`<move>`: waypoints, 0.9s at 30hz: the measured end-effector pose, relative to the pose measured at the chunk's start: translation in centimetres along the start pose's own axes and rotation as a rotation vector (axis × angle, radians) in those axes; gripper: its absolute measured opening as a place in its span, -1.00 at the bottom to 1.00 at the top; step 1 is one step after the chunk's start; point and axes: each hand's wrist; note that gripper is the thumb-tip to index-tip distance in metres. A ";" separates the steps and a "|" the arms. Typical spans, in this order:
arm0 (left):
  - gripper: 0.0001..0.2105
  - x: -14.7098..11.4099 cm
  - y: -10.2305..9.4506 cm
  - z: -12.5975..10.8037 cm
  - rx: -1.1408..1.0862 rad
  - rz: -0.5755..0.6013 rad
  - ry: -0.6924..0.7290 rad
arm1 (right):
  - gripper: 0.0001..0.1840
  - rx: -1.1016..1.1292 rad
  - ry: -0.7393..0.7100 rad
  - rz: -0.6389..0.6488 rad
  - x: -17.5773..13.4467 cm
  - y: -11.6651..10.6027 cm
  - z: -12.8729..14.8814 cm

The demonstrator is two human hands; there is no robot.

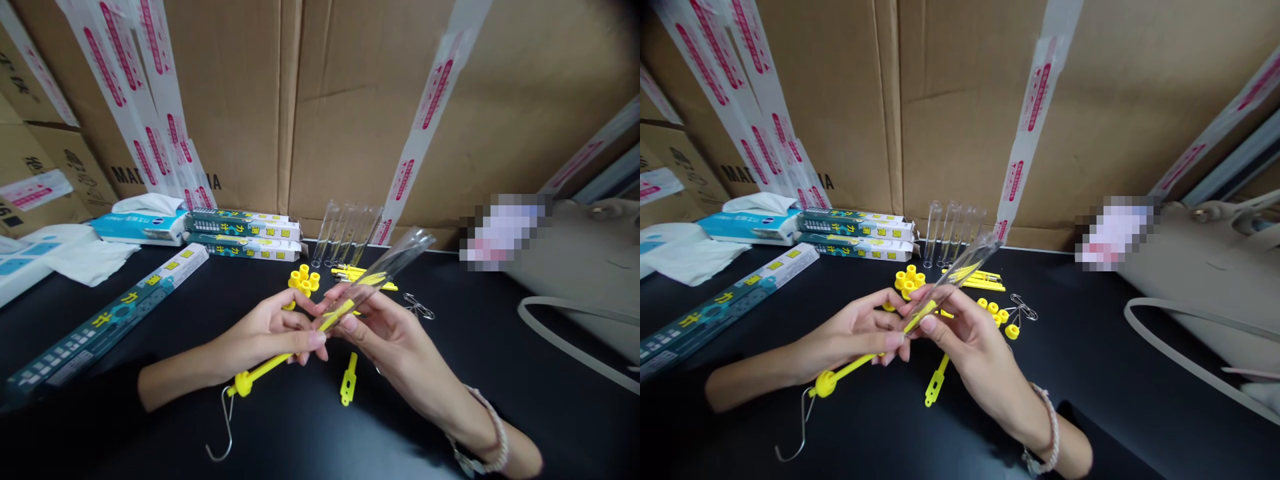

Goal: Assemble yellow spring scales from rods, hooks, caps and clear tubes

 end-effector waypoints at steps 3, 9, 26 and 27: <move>-0.51 -0.1 -0.3 0.2 -0.053 0.069 0.017 | -0.84 0.007 0.010 -0.015 0.1 -0.3 0.3; -0.55 0.3 -0.5 0.5 0.007 0.004 0.019 | -0.81 -0.047 -0.013 -0.103 0.6 -1.6 1.3; -0.68 0.5 -0.2 0.8 0.033 0.013 -0.002 | -0.75 -0.067 0.009 -0.158 0.9 -2.9 1.1; -0.69 0.5 -0.3 0.9 0.025 0.019 0.007 | -0.75 -0.058 0.018 -0.160 0.9 -2.8 1.0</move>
Point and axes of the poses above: each hand's wrist, its own x-axis towards the middle knuckle, its own y-axis out of the palm, z = x × y, and after that the axes turned 12 degrees about -x, right-handed
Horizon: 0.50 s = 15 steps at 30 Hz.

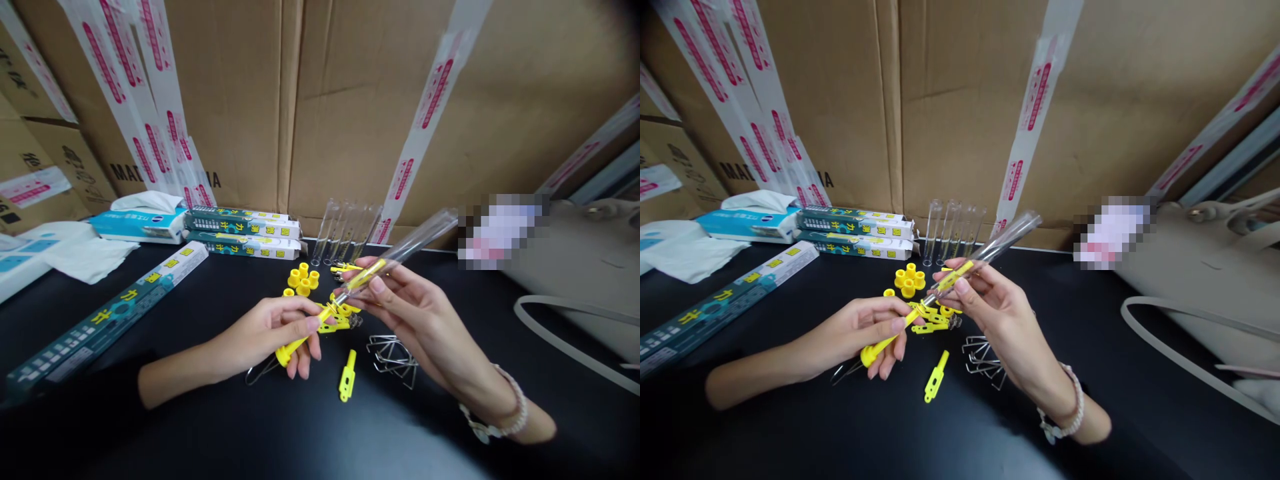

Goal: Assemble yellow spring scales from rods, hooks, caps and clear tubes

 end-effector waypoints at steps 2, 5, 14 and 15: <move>-0.70 0.0 -0.1 0.1 -0.002 0.008 0.011 | -0.75 0.035 0.023 0.029 -0.1 0.3 0.0; -0.70 0.1 0.1 0.0 0.005 0.005 0.012 | -0.76 0.087 0.052 0.096 -0.4 0.8 -0.1; -0.62 0.1 0.2 -0.1 -0.063 -0.019 0.045 | -0.77 0.089 0.053 0.145 -0.9 1.8 -0.9; -0.63 0.1 0.2 -0.2 -0.064 -0.021 0.049 | -0.77 0.081 0.041 0.128 -0.8 1.7 -0.8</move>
Point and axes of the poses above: each hand's wrist, its own x-axis towards the middle knuckle, its own y-axis out of the palm, z = x × y, and after that the axes turned 12 degrees about -x, right-handed
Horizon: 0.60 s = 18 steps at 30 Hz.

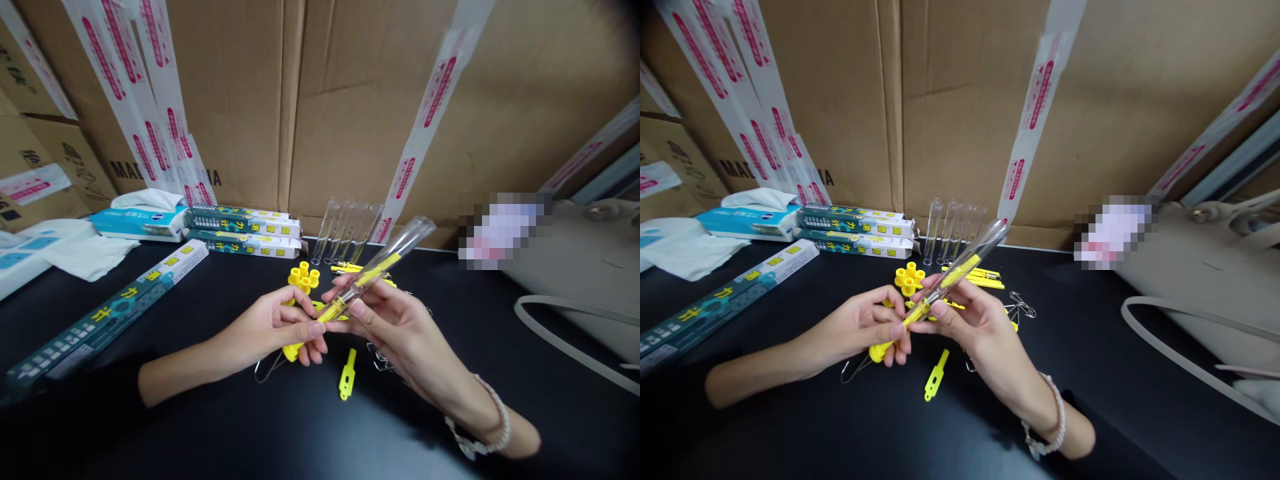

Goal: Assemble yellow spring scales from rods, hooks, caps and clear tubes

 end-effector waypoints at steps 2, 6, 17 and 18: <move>-0.62 0.0 0.0 -0.1 0.009 -0.017 -0.006 | -0.78 -0.017 -0.022 -0.032 0.1 -0.4 0.4; -0.51 -0.1 0.0 -0.1 0.018 -0.028 -0.050 | -0.78 -0.036 -0.058 -0.101 0.5 -1.5 1.5; -0.55 -0.2 -0.3 0.2 0.055 -0.001 -0.059 | -0.77 -0.123 -0.006 0.011 0.1 -0.9 0.8; -0.56 -0.2 -0.3 0.2 0.053 -0.001 -0.053 | -0.77 -0.126 -0.001 0.046 0.1 -0.7 0.7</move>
Point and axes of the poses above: each hand's wrist, its own x-axis towards the middle knuckle, its own y-axis out of the palm, z = x × y, and after that the axes turned 12 degrees about -x, right-handed
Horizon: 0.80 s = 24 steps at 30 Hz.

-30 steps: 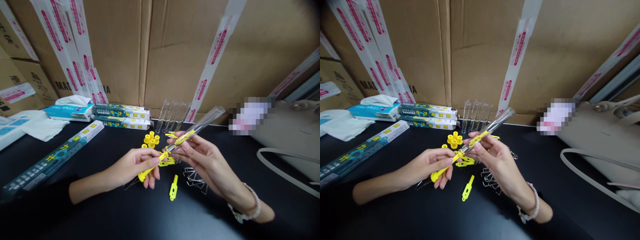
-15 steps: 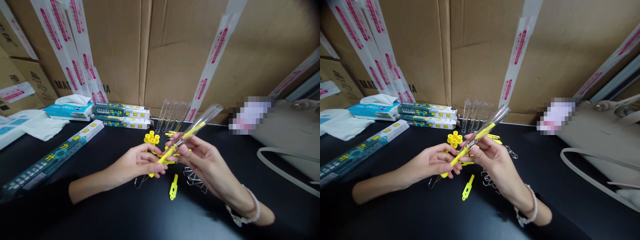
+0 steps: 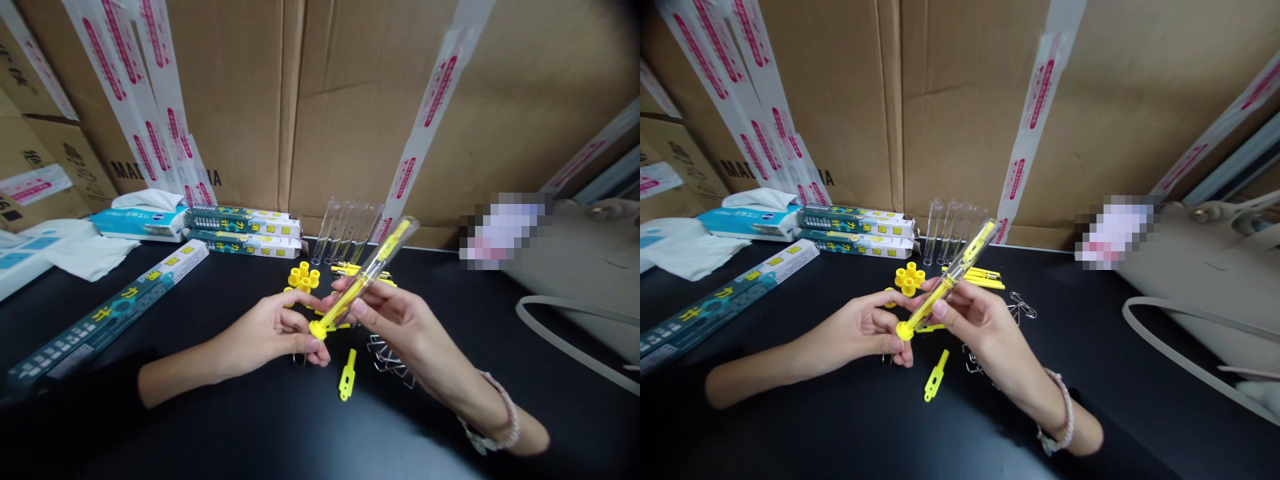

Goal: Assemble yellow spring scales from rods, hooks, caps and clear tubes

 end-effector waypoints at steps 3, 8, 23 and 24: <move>-0.53 0.0 0.1 0.0 -0.007 0.001 0.009 | -0.78 -0.013 -0.004 0.059 -0.1 0.7 0.0; -0.41 0.0 0.2 0.0 -0.005 -0.009 0.021 | -0.76 -0.061 -0.006 0.035 -0.1 1.1 0.1; -0.52 -0.3 0.2 0.3 0.011 -0.025 0.069 | -0.78 -0.032 -0.003 0.010 -0.2 2.1 -1.5; -0.53 -0.3 0.2 0.3 0.012 -0.034 0.073 | -0.78 -0.028 -0.004 0.007 -0.2 2.2 -1.6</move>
Point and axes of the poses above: each hand's wrist, its own x-axis towards the middle knuckle, its own y-axis out of the palm, z = x × y, and after that the axes turned 12 degrees about -x, right-handed
